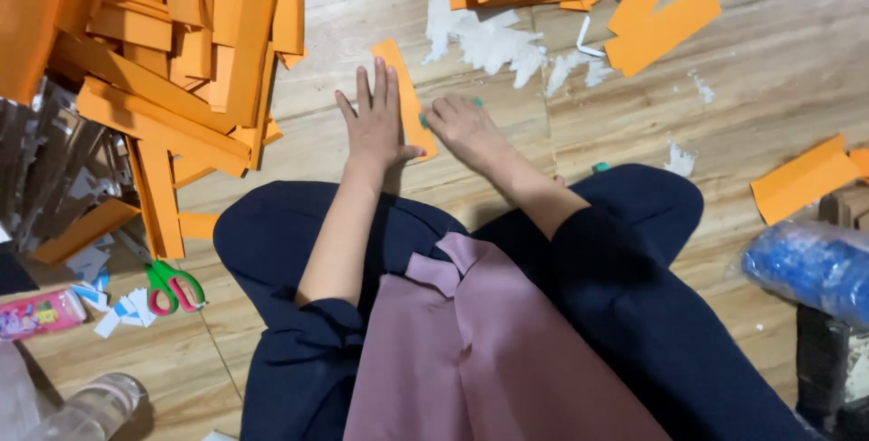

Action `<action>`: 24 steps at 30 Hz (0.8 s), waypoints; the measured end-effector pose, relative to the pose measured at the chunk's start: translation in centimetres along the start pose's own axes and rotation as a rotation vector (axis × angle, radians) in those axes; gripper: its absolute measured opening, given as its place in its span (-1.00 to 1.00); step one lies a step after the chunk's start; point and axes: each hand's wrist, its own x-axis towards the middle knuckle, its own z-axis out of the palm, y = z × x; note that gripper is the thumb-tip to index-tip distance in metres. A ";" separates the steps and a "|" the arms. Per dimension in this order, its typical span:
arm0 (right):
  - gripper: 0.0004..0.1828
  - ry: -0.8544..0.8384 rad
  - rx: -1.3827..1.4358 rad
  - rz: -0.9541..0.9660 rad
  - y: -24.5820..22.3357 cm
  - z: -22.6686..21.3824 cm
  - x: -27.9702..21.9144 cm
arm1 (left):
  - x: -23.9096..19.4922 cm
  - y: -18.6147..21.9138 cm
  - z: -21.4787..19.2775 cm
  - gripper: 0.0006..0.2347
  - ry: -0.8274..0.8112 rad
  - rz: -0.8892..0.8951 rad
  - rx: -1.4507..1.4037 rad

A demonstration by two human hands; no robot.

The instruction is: A person sits on the floor and manually folds long orange paper strips one by one.

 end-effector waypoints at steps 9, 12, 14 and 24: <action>-0.93 0.157 -0.149 -0.067 5.4 6.4 9.6 | 0.5 -0.3 -0.8 0.03 -0.034 0.023 0.004; -0.86 0.010 -0.093 0.096 6.0 7.0 11.1 | 0.6 -0.4 -0.4 0.04 -0.031 0.023 0.047; -0.87 -0.058 0.063 0.172 5.8 6.1 10.6 | 0.5 -0.4 -0.5 0.04 -0.023 0.023 0.058; -0.92 -0.323 0.165 0.049 -1.8 -2.6 -2.4 | 1.1 0.5 0.1 0.09 -0.045 -0.019 0.148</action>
